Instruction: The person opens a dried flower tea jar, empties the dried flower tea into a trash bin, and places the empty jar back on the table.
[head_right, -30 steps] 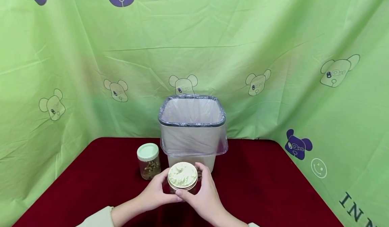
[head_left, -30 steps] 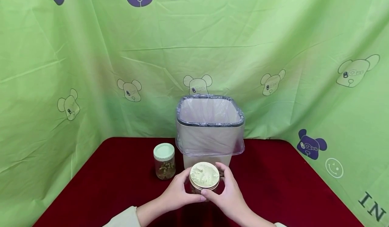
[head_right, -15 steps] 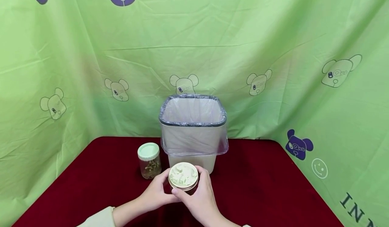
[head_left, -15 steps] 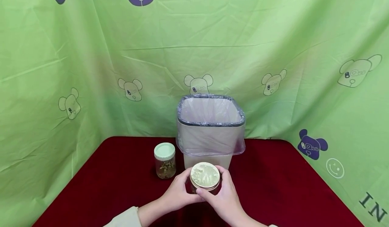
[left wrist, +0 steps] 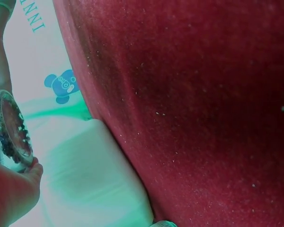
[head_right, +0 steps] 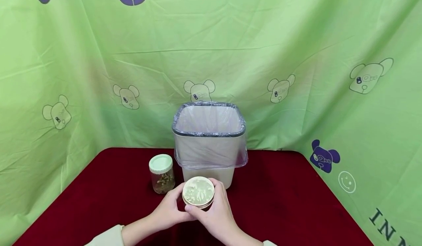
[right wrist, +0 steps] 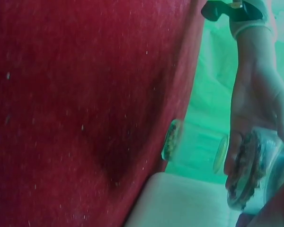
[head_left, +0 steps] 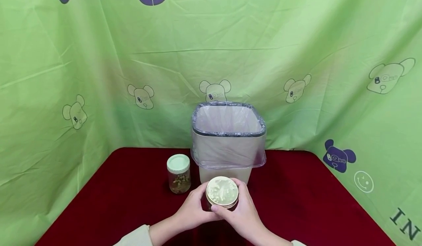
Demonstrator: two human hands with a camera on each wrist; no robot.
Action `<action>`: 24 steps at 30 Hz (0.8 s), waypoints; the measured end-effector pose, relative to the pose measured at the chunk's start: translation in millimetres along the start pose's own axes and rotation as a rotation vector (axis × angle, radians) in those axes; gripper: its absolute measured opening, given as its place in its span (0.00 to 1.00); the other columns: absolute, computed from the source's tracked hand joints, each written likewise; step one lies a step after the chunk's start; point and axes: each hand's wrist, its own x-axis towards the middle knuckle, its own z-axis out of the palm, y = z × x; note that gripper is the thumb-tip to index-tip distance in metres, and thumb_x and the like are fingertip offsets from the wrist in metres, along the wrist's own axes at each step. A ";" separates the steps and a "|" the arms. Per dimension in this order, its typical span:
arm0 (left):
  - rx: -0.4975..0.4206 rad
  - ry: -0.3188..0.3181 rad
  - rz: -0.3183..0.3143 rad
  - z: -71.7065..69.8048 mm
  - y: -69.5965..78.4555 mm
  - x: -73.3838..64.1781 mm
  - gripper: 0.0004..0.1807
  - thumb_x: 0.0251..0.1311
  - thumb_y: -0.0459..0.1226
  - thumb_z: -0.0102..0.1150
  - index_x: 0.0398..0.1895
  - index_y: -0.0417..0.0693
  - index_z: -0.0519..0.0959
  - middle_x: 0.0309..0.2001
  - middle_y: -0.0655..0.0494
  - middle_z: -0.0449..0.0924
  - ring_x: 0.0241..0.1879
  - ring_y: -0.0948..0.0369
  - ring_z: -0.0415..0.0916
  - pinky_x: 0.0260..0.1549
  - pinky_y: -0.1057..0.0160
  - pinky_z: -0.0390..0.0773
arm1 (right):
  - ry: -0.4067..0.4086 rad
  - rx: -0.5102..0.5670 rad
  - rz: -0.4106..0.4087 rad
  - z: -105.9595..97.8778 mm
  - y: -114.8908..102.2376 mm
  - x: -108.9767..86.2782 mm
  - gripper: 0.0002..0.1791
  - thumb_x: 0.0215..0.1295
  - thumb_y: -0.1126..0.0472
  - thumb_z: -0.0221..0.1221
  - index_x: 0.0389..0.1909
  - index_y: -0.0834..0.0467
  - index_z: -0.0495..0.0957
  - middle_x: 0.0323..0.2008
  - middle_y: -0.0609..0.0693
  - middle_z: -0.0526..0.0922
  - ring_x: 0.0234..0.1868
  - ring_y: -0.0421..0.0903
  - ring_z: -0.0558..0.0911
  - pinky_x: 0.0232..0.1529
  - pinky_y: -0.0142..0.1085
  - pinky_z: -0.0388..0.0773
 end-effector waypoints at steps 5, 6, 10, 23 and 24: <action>0.020 0.001 0.029 -0.5 1.0 -1.1 0.39 0.45 0.47 0.77 0.63 0.55 0.71 0.54 0.64 0.77 0.54 0.62 0.74 0.54 0.58 0.73 | -0.073 0.014 -0.047 -6.2 3.6 4.8 0.43 0.43 0.51 0.76 0.61 0.56 0.67 0.53 0.42 0.73 0.54 0.42 0.74 0.55 0.37 0.72; 0.022 -0.002 0.037 -0.7 1.2 -1.2 0.39 0.45 0.47 0.76 0.63 0.54 0.71 0.54 0.64 0.77 0.54 0.61 0.74 0.54 0.58 0.74 | -0.093 0.015 -0.061 -7.6 4.6 5.7 0.43 0.44 0.51 0.76 0.61 0.56 0.66 0.53 0.42 0.73 0.54 0.42 0.74 0.55 0.37 0.72; 0.013 -0.015 0.029 -1.6 2.4 -1.6 0.40 0.45 0.48 0.77 0.63 0.56 0.70 0.54 0.64 0.77 0.54 0.62 0.74 0.54 0.58 0.73 | -0.191 0.035 -0.146 -14.3 9.2 10.3 0.41 0.49 0.53 0.74 0.62 0.56 0.65 0.54 0.44 0.73 0.54 0.42 0.74 0.54 0.36 0.72; -0.053 -0.110 0.004 -3.7 5.4 -2.0 0.39 0.45 0.45 0.77 0.63 0.56 0.71 0.52 0.64 0.78 0.53 0.62 0.74 0.55 0.59 0.73 | -0.488 0.127 -0.376 -34.1 25.7 31.5 0.37 0.55 0.58 0.68 0.63 0.55 0.62 0.57 0.47 0.71 0.57 0.45 0.73 0.58 0.37 0.69; -0.056 -0.114 0.007 -3.6 5.1 -2.0 0.39 0.45 0.45 0.77 0.62 0.55 0.71 0.52 0.64 0.78 0.53 0.62 0.74 0.54 0.59 0.73 | -0.502 0.133 -0.381 -35.0 26.4 32.4 0.37 0.54 0.58 0.68 0.63 0.55 0.62 0.58 0.47 0.71 0.57 0.45 0.73 0.59 0.37 0.69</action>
